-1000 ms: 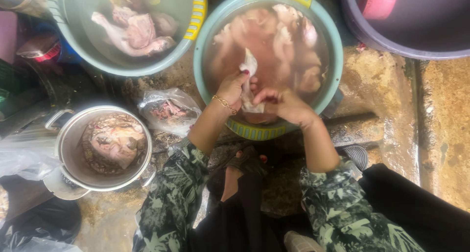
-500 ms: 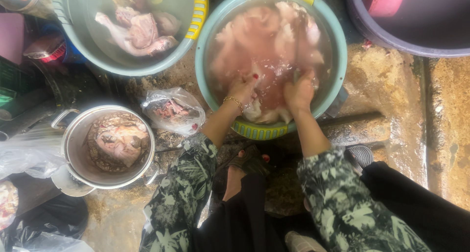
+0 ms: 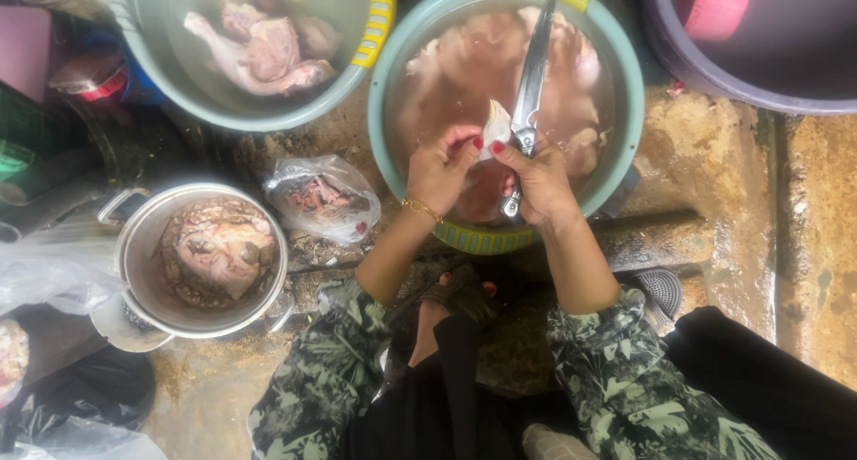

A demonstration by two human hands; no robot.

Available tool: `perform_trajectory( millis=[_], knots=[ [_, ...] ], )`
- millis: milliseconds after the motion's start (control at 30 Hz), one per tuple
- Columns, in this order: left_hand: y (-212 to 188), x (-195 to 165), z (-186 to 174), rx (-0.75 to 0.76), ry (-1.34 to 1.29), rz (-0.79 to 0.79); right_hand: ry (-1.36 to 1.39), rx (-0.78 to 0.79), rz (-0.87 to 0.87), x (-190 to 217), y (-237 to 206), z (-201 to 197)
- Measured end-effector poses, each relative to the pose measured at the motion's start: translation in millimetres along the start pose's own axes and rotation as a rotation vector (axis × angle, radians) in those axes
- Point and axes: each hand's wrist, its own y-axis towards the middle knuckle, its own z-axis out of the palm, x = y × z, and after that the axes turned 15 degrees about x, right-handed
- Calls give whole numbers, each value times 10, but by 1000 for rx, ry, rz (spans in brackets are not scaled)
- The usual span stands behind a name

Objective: The person sits on a low stool and washes raw chicken pieces in a large basin of water, rubbing and trimming pieces by hand and with a knife, placing trimmed pieces in a pot and scraps in a bag. The person then rinses chopped green vegetables under running water, pours out dirty water from basins, and returns to the chicken basin.

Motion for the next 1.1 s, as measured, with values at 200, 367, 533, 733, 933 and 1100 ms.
perform_trajectory(
  millis=[200, 367, 533, 733, 933, 1100],
  knots=[
    [-195, -297, -5, 6, 142, -2, -40, 72, -17, 44, -109, 39],
    [-578, -25, 500, -115, -146, 157, -204, 134, -18, 36, -438, -240],
    [-593, 479, 576, -197, -374, 64, -949, 41, -211, -5, -527, -308],
    [-404, 915, 837, -243, -673, -34, -1909, 41, -234, -32, -739, -660],
    [-145, 858, 1121, -249, -707, -11, -2025, 165, -133, 122, -865, -933],
    [-77, 753, 1083, -282, -590, -76, -2039, 197, -52, 214, -890, -882]
  ],
)
